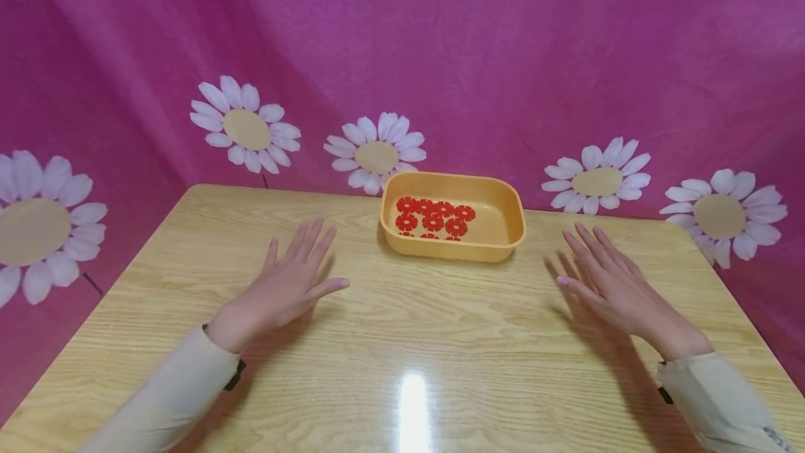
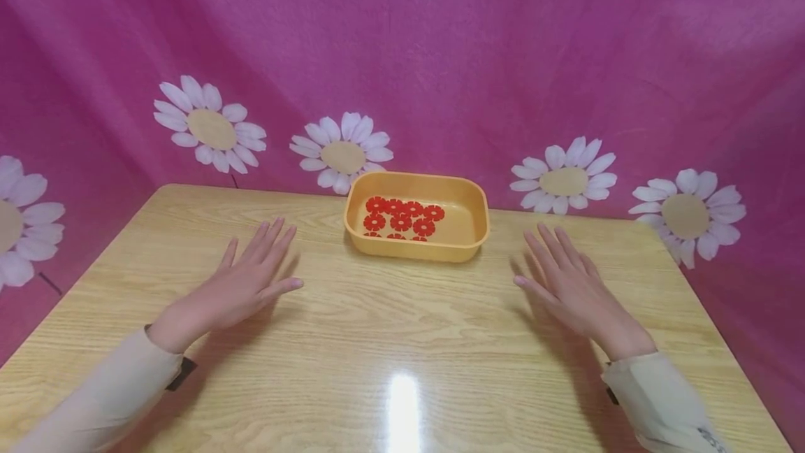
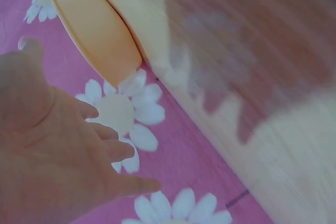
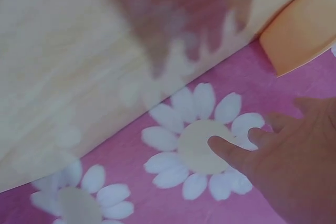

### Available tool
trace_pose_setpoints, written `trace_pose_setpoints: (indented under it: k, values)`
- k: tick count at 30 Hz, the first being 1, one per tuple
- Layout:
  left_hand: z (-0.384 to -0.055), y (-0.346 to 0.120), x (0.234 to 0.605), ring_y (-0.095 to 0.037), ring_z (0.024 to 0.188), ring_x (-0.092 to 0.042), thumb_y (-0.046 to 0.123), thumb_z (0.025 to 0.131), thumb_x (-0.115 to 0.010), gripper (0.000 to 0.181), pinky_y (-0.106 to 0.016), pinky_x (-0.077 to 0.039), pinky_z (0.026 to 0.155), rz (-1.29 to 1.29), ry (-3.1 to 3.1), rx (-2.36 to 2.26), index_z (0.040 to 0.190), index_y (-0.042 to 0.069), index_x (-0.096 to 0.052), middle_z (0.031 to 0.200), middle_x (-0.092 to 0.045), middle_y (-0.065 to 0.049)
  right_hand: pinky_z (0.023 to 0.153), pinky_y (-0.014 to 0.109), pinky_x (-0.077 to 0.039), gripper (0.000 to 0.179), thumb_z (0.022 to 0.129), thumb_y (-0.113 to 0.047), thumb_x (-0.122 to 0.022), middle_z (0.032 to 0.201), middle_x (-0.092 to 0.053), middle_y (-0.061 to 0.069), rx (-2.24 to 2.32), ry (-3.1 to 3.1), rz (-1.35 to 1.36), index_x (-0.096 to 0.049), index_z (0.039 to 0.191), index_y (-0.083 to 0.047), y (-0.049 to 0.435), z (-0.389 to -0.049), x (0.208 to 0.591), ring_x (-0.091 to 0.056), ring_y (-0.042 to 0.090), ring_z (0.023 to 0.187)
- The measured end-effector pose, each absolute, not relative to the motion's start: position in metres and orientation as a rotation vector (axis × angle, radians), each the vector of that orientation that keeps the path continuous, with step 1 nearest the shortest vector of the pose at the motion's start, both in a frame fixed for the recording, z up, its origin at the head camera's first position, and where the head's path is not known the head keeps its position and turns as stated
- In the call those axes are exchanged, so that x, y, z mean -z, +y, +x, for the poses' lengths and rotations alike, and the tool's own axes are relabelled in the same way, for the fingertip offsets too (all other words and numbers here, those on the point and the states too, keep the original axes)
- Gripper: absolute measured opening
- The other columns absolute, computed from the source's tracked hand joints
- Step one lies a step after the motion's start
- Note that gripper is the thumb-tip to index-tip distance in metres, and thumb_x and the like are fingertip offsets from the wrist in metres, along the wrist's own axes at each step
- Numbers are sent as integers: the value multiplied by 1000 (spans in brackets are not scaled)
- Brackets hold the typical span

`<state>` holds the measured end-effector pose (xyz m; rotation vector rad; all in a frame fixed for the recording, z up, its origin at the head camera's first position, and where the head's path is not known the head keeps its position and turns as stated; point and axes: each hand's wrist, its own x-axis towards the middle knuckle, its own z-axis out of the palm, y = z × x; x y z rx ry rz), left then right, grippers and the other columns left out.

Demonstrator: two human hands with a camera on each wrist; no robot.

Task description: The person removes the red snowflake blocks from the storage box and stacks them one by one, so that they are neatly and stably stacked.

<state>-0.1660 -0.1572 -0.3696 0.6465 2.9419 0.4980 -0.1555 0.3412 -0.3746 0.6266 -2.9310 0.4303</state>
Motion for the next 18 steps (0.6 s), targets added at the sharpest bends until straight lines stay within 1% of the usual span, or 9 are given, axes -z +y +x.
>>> trace_pose_setpoints:
  k: [2, 6, 11, 13, 15, 18]
  values:
    - [-173, -147, 368, -33, 148, 10, 59, 98, -44, 87, -69, 6, 109, 663, 2933, -494, 159, 13, -1, 163, 11, -10, 104, 73, -17, 80, 98, -39, -58, 164, -6, 12, -436, -2935, 643, -12, 159, -19, 333, -165, 371, 1, 34, 149]
    - [-190, -128, 366, -30, 149, 9, 63, 97, -41, 88, -67, 6, 110, 680, 2912, -486, 159, 14, -1, 163, 12, -8, 105, 72, -17, 78, 99, -41, -56, 164, -7, 15, -454, -2951, 671, -13, 159, -16, 315, -183, 365, 0, 36, 149]
    - [-216, -110, 365, -21, 148, 14, 63, 98, -38, 86, -64, 5, 112, 699, 2864, -559, 158, 19, 5, 163, 14, -2, 107, 71, -15, 77, 100, -46, -51, 164, -5, 15, -468, -3011, 671, -12, 159, -14, 298, -208, 362, -2, 40, 148]
    - [-227, -105, 366, -19, 148, 15, 62, 99, -37, 84, -64, 5, 113, 716, 2846, -601, 158, 20, 6, 163, 15, 1, 108, 70, -15, 77, 101, -47, -48, 163, -4, 16, -482, -3029, 672, -12, 159, -11, 294, -218, 362, -2, 41, 147]
    - [-237, -100, 368, -18, 148, 13, 60, 100, -37, 83, -64, 5, 113, 741, 2829, -642, 158, 19, 6, 163, 16, 3, 109, 69, -13, 77, 102, -47, -46, 163, -3, 18, -496, -3046, 674, -12, 158, -8, 291, -227, 362, -1, 42, 147]
    - [-248, -94, 370, -20, 149, 8, 58, 101, -38, 82, -65, 4, 112, 772, 2812, -669, 158, 17, 5, 163, 16, 3, 110, 67, -12, 75, 103, -46, -43, 162, -3, 21, -519, -3063, 689, -11, 157, -5, 287, -238, 363, 1, 43, 147]
